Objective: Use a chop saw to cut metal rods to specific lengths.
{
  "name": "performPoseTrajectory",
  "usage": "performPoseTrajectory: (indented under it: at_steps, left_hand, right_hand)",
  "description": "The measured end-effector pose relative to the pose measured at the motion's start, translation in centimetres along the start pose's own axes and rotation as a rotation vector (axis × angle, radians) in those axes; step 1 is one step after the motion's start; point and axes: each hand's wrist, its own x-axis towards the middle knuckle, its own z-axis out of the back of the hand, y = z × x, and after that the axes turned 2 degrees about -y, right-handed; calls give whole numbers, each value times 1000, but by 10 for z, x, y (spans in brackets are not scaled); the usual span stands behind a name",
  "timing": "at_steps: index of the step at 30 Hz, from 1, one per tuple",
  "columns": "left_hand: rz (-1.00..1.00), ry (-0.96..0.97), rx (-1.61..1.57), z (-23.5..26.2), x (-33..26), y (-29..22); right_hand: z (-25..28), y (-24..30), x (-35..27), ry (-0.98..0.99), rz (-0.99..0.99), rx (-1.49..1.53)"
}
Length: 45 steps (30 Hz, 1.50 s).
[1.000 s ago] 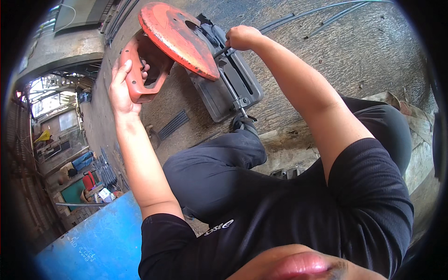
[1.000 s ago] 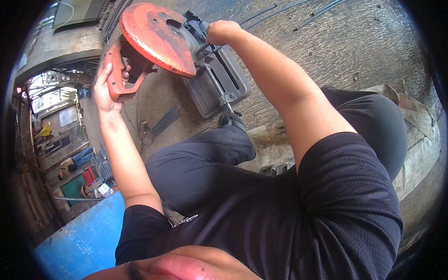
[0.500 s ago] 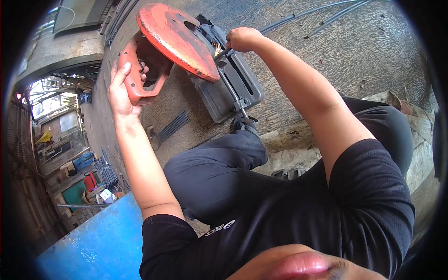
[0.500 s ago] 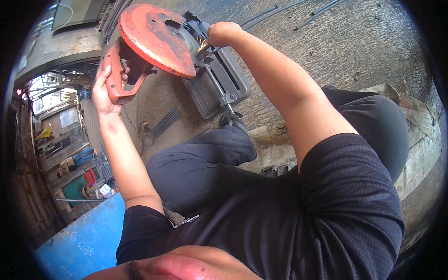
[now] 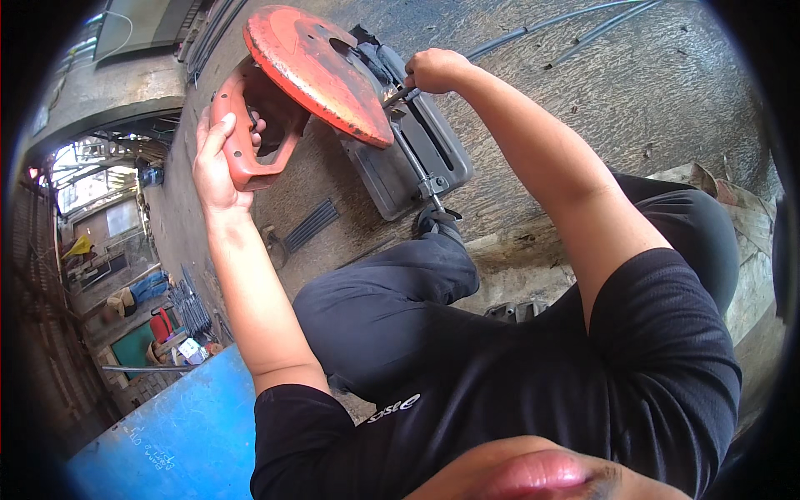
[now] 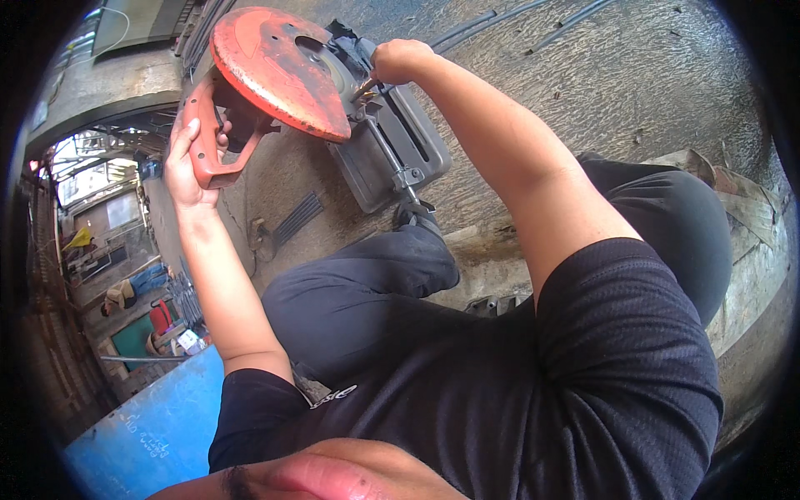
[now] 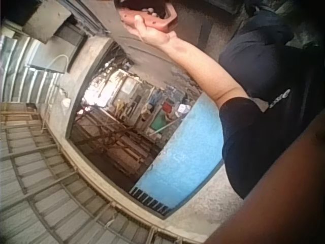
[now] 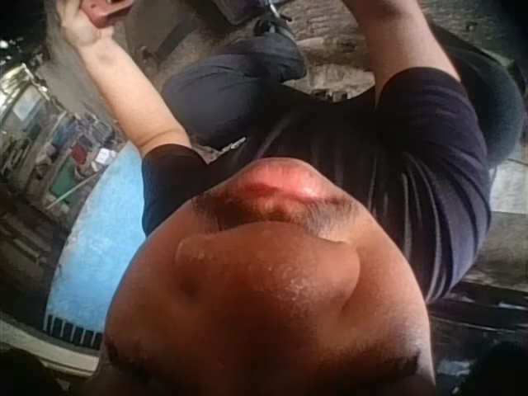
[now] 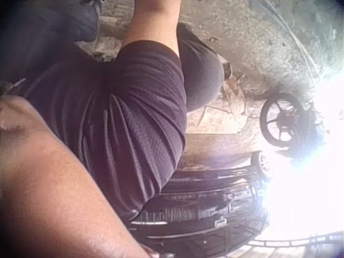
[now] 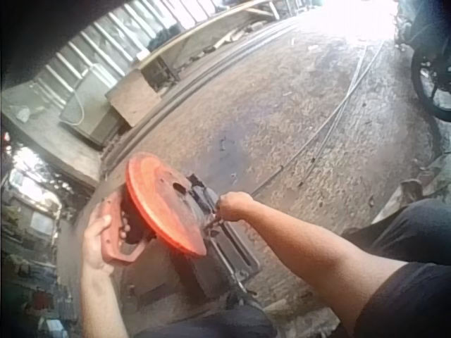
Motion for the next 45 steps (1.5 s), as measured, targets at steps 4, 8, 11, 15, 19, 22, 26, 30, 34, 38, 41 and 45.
performPoseTrajectory:
  at_steps: [4, 8, 11, 15, 19, 22, 26, 30, 34, 38, 41, 45]
  left_hand:
    - [6, -1, -19, -1, 0, 1]
    - [-2, 1, -24, 1, 0, 1]
    - [-3, -30, 31, 2, 0, -2]
    - [23, -22, -33, 3, 1, 1]
    - [4, -22, 17, 0, 1, -1]
    - [13, -48, 45, 0, 0, -4]
    - [33, -40, 4, 4, 1, 0]
    - [37, -4, 7, 5, 2, -2]
    - [12, -67, 60, -7, -3, -7]
    - [12, -41, 39, -4, -2, -6]
    - [-4, -38, 46, -3, -1, -6]
    - [4, -26, 49, -2, -1, -6]
  right_hand:
    - [-1, -3, 3, -4, 21, -17]
    - [1, -2, 1, -11, 39, -6]
    - [1, 2, -1, -18, 35, -17]
    - [0, -1, -1, -20, 25, -24]
    - [0, -2, -1, -20, 23, -27]
    - [1, 1, -3, -20, 7, 3]
    - [2, 1, -4, -10, 9, -2]
    - [2, 1, -2, -8, 10, -13]
    - [1, 2, -2, -5, -8, -14]
    - [3, 3, -1, -11, -10, -13]
    - [4, 5, 0, -14, -11, -6]
    - [1, 3, 0, -31, -15, -15]
